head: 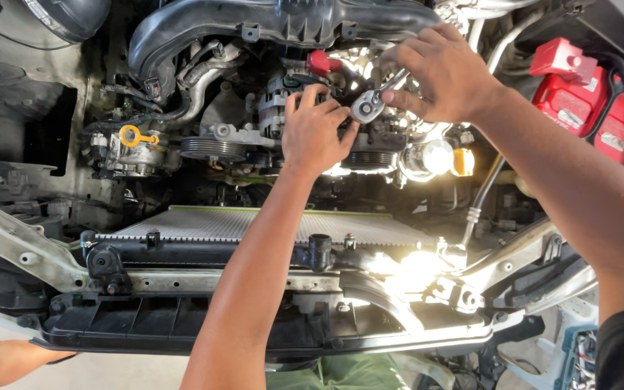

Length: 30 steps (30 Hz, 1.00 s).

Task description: The person works in the open engine bay of a car, loosening and repositioning components near the alternator and belt area. They reach into the engine compartment, use a ratchet wrench on bolts, step back to a toolbox on the floor to pick sockets and pliers, and return to continue tightening and adjusting parts by hand and with the wrench.

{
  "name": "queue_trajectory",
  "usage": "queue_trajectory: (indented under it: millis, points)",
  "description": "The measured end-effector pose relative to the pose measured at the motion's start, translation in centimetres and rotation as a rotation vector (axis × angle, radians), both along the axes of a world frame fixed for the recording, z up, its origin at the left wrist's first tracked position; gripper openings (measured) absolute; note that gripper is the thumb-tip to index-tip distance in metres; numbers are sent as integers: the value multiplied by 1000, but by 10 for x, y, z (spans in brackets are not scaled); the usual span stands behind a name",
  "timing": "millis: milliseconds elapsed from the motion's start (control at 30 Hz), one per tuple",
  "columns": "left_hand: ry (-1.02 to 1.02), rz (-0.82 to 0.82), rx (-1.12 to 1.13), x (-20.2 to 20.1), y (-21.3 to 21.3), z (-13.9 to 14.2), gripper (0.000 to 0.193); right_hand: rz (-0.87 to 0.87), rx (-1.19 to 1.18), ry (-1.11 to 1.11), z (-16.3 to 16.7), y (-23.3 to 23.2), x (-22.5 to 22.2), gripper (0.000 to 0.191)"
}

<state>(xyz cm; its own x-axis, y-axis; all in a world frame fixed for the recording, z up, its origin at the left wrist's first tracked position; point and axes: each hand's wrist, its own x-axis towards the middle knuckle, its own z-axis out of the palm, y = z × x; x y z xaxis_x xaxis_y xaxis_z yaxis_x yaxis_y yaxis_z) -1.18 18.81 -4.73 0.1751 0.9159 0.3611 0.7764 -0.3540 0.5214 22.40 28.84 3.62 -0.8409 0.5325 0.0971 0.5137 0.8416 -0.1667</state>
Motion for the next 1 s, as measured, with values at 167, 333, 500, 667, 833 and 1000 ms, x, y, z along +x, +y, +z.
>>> queue_trajectory:
  millis: [167, 333, 500, 667, 833, 1000]
  points:
    - [8, -9, -11, 0, -2, -5, 19, 121, 80, 97, -5, -11, 5, 52]
    - [25, -4, -5, 2, -1, -3, 20, 199, 181, 9, 5, -12, 1, 51]
    - [40, 5, -31, 2, -1, 0, 21, 180, 229, -82, 5, -17, -5, 54]
    - [37, 9, -25, 3, -2, -2, 19, 164, 210, -51, -3, -21, -7, 52]
    - [38, 13, -22, 3, -2, -8, 19, 109, 101, 32, -13, -25, -5, 53]
    - [32, 16, -8, 2, -4, -11, 19, 86, 47, 77, -14, -29, -4, 52]
